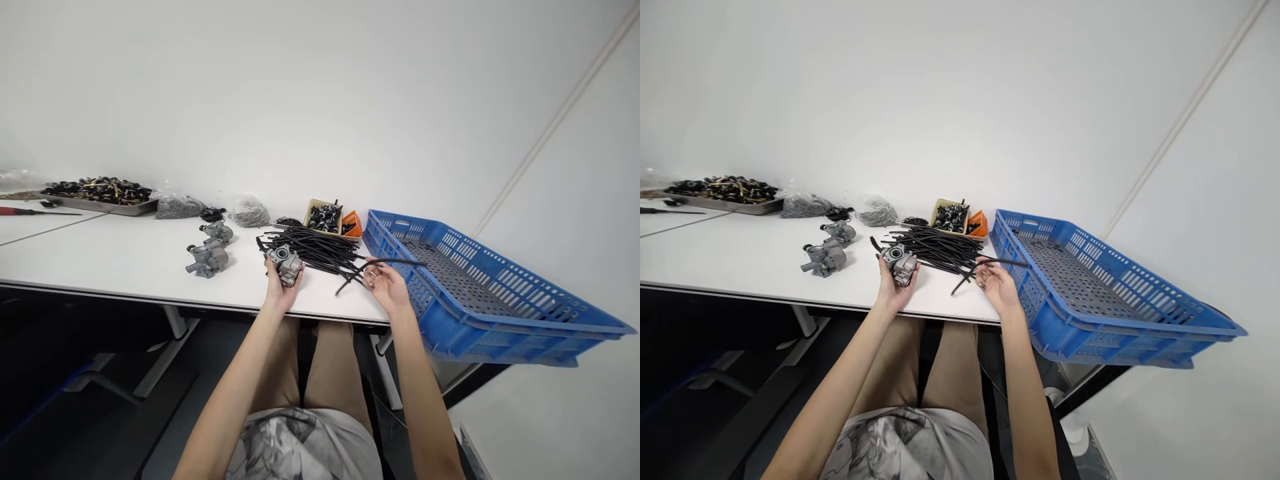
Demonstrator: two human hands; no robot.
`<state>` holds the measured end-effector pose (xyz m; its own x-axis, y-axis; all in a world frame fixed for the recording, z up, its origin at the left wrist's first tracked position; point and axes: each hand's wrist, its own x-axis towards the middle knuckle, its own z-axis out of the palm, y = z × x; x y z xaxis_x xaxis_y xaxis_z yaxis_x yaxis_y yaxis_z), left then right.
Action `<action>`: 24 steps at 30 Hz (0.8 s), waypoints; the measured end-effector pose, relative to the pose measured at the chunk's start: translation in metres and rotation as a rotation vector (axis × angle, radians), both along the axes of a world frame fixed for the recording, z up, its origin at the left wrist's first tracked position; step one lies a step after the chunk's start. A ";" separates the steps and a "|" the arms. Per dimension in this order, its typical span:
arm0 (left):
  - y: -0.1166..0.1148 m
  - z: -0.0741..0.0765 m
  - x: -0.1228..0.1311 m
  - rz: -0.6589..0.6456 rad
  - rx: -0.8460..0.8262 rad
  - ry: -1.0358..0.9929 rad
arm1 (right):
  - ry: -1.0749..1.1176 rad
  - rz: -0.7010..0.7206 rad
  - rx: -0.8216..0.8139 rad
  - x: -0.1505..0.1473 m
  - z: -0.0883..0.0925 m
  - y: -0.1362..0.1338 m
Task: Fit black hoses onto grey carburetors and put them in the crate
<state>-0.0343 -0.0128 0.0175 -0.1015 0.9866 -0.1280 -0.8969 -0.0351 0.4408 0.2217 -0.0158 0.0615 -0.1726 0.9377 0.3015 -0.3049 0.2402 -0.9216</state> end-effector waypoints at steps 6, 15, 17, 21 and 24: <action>0.003 -0.003 0.000 -0.037 0.026 0.021 | -0.262 -0.183 0.056 -0.008 0.002 0.005; 0.003 -0.005 0.005 -0.039 0.045 0.094 | -0.775 -0.070 0.028 -0.009 -0.049 0.001; 0.002 -0.005 0.008 -0.040 0.041 0.140 | -0.661 0.004 0.009 -0.011 -0.055 0.004; 0.002 -0.006 0.013 -0.036 0.020 0.232 | -0.360 0.022 0.044 -0.028 -0.058 0.013; 0.003 -0.006 0.015 -0.043 0.023 0.279 | -0.205 -0.038 0.035 -0.047 -0.062 0.018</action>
